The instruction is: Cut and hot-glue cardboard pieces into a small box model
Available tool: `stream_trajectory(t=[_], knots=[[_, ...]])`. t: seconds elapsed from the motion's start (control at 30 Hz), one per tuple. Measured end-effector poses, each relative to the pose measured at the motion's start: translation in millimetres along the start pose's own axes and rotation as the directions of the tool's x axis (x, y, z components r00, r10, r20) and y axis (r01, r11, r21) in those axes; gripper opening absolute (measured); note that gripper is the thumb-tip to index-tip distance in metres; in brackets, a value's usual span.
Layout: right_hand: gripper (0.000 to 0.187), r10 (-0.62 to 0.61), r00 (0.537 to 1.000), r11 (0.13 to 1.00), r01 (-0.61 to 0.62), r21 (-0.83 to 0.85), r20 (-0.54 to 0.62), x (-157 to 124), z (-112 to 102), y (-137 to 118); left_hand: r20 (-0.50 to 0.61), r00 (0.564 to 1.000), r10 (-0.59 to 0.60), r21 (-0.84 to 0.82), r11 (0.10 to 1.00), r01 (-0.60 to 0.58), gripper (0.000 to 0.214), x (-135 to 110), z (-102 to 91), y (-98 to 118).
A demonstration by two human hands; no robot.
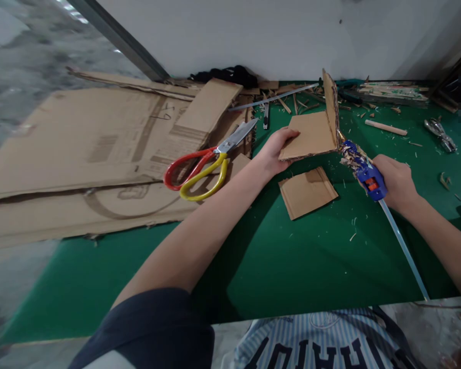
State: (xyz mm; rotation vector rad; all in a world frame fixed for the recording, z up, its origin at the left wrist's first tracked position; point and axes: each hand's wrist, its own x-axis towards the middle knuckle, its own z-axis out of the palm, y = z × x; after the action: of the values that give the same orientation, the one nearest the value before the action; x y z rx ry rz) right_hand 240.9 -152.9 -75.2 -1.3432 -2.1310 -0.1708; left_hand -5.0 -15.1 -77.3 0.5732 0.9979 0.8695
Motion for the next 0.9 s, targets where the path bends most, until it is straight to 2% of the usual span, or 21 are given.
stream_trajectory(t=[0.13,0.43,0.63,0.9], knots=[[0.030,0.012,1.000,1.000,-0.012,0.005,-0.010,0.2,0.1,0.1,0.011,0.999,0.051,0.039,0.998,-0.051,0.018,-0.3,-0.3,-1.2],[0.030,-0.019,0.998,1.000,0.019,-0.012,-0.064,-1.1,1.6,-0.5,0.001,0.997,0.083,0.087,0.993,-0.083,0.021,3.7,-1.4,-3.0],[0.030,-0.108,0.987,0.994,0.110,0.012,-0.116,1.1,-1.5,-0.8,0.070,0.992,0.102,0.084,0.991,-0.108,0.019,2.4,-1.3,-3.4],[0.030,-0.046,0.997,0.999,0.046,-0.004,-0.069,0.1,-3.8,-0.4,0.062,0.992,0.114,0.102,0.987,-0.120,0.013,1.4,-0.3,-3.4]])
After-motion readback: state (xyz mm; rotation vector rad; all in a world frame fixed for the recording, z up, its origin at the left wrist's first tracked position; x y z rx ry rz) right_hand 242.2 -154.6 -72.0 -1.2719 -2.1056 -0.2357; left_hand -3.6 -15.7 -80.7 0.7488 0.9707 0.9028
